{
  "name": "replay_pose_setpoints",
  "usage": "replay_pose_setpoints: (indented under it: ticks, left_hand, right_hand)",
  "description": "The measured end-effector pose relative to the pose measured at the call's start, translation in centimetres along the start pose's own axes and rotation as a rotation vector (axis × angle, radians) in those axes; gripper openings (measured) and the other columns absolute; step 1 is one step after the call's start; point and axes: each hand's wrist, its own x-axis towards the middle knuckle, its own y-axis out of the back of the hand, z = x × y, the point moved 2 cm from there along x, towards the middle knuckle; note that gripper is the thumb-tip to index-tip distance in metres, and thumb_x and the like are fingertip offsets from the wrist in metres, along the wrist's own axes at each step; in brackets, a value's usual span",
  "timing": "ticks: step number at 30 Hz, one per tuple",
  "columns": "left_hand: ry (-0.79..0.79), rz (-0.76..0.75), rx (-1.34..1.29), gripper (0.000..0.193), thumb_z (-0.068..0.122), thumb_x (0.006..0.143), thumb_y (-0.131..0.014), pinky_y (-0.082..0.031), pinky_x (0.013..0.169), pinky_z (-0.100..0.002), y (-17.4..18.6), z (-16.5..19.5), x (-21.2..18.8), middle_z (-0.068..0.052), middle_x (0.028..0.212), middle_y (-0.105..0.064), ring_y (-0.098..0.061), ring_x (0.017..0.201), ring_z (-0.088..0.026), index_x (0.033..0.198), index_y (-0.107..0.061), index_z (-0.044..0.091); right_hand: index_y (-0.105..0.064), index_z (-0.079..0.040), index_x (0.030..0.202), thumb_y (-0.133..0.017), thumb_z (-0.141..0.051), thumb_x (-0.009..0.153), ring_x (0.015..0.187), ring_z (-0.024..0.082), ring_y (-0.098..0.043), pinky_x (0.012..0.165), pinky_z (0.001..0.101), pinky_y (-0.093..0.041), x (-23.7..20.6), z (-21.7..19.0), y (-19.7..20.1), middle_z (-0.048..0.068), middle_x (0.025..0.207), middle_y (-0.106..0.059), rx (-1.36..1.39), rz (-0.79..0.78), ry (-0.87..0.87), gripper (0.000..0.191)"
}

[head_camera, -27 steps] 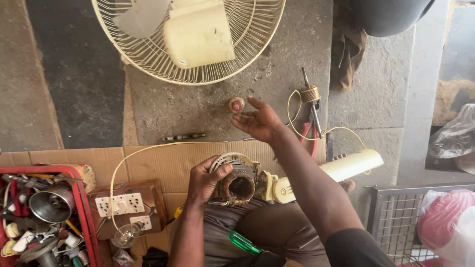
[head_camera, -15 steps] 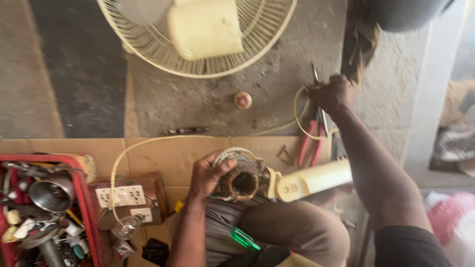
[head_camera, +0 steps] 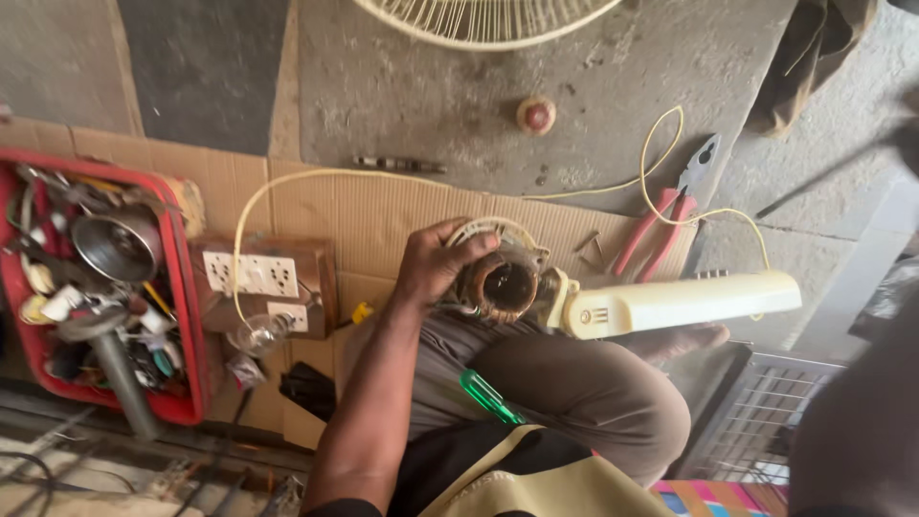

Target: The person is repairing a disassembled electric fan motor. They apply lubricant to the motor shaft using a small bottle, rotate the shaft by hand to distribute the oil, and use pliers to adjust internal components. The task involves careful manipulation of the motor's internal parts to restore functionality.

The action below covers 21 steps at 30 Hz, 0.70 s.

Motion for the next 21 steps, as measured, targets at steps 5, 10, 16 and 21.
replay_pose_setpoints:
  ticks: [5, 10, 16, 21]
  left_hand:
    - [-0.044, -0.029, -0.11, 0.038, 0.031, 0.082, -0.084, -0.059, 0.07, -0.024, -0.7, 0.7, 0.2, -0.004, 0.088, -0.077, -0.069, 0.078, -0.009, 0.102, -0.078, -0.001]
    - [-0.047, -0.012, -0.14, 0.037, 0.03, 0.083, -0.084, -0.057, 0.066, -0.025, -1.0, 0.8, -0.2, -0.005, 0.085, -0.076, -0.068, 0.074, -0.009, 0.099, -0.078, -0.002]
    - [-0.057, 0.015, -0.159, 0.041, 0.033, 0.081, -0.084, -0.059, 0.067, -0.024, -1.1, 0.3, -0.1, -0.006, 0.087, -0.078, -0.071, 0.075, -0.01, 0.102, -0.078, -0.001]
    - [-0.093, 0.003, -0.191, 0.045, 0.034, 0.082, -0.086, -0.059, 0.069, -0.024, -1.2, 0.0, 0.0, -0.008, 0.09, -0.077, -0.07, 0.077, -0.01, 0.104, -0.078, -0.004]
  right_hand:
    - [-0.065, 0.008, 0.13, -0.083, -0.001, 0.08, 0.101, 0.023, -0.073, 0.089, 0.0371, -0.063, -9.7, -2.6, -2.0, 0.02, 0.119, -0.072, 0.293, -0.008, 0.133, 0.054]
    - [-0.061, 0.011, 0.136, -0.08, 0.008, 0.081, 0.106, 0.023, -0.073, 0.09, 0.0372, -0.064, -16.5, -2.8, -8.1, 0.021, 0.125, -0.07, 0.316, -0.048, 0.171, 0.059]
    - [-0.062, 0.011, 0.134, -0.084, 0.005, 0.076, 0.11, 0.023, -0.073, 0.098, 0.0357, -0.063, -19.0, -3.1, -16.1, 0.019, 0.125, -0.071, 0.124, -0.073, 0.17, 0.061]
    - [-0.069, 0.001, 0.128, -0.094, -0.012, 0.071, 0.11, 0.019, -0.073, 0.098, 0.0319, -0.061, -18.2, -3.2, -19.8, 0.013, 0.121, -0.073, -0.317, -0.098, 0.335, 0.064]
